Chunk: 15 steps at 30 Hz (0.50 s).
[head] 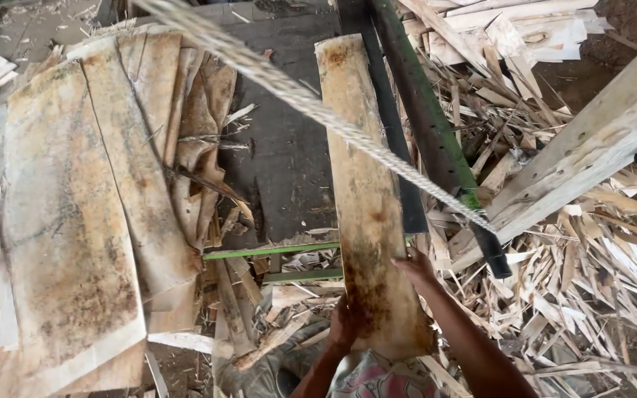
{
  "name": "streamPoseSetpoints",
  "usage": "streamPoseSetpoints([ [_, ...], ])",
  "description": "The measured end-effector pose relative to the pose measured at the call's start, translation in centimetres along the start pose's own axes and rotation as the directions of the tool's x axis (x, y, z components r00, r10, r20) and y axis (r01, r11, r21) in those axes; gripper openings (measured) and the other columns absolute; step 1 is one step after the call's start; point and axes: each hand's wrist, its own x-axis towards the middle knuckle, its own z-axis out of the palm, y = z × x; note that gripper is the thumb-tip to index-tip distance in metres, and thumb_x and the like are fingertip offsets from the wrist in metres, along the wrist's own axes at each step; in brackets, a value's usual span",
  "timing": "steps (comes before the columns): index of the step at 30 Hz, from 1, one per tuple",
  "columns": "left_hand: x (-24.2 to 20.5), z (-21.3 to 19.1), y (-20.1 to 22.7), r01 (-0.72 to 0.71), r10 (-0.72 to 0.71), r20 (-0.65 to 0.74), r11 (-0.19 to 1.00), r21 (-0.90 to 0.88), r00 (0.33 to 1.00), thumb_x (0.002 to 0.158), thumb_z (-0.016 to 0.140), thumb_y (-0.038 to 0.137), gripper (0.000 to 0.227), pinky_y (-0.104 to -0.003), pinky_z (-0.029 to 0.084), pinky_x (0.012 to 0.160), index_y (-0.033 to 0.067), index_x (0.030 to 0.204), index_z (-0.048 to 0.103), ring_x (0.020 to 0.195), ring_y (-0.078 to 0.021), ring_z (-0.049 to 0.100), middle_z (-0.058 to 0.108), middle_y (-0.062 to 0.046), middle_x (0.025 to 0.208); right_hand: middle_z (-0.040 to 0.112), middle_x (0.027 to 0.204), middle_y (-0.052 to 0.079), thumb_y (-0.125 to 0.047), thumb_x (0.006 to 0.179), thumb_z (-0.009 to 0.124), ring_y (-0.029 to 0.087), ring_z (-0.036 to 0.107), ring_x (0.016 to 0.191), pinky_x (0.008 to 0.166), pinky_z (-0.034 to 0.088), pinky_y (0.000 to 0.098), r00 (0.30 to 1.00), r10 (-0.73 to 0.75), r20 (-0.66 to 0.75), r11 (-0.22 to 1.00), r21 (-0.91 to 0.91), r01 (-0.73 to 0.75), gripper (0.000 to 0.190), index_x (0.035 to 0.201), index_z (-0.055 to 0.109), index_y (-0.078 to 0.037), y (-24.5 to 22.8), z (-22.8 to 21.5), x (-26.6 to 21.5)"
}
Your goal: Cutting and sorting thin strips of wood or bark using a large manual blade.
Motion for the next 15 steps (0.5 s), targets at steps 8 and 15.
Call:
streamPoseSetpoints([
  [8,0.4,1.8,2.0,-0.164,0.172,-0.004,0.949,0.269,0.985,0.099,0.057,0.004,0.043,-0.027,0.061,0.073,0.0028,0.141,0.060,0.091,-0.0112,0.070,0.078,-0.009,0.115,0.070,0.115,0.021,-0.023,0.092,0.071,0.030,0.074,0.102,0.092,0.065,0.0452,0.970,-0.211,0.124,0.677,0.734,0.053,0.058,0.137,0.049,0.007,2.0,-13.3,-1.6],
  [15,2.1,3.6,6.5,0.024,0.025,-0.090,0.864,0.503,0.996,0.090,0.059,0.001,0.068,-0.033,0.058,0.061,0.0101,0.155,0.041,0.071,-0.0180,0.065,0.077,-0.012,0.105,0.072,0.098,0.018,-0.044,0.079,0.078,0.021,0.071,0.073,0.059,0.064,0.0317,0.962,-0.231,0.146,0.780,0.618,0.093,0.079,0.136,0.050,0.003,-7.7,-18.0,-11.0],
])
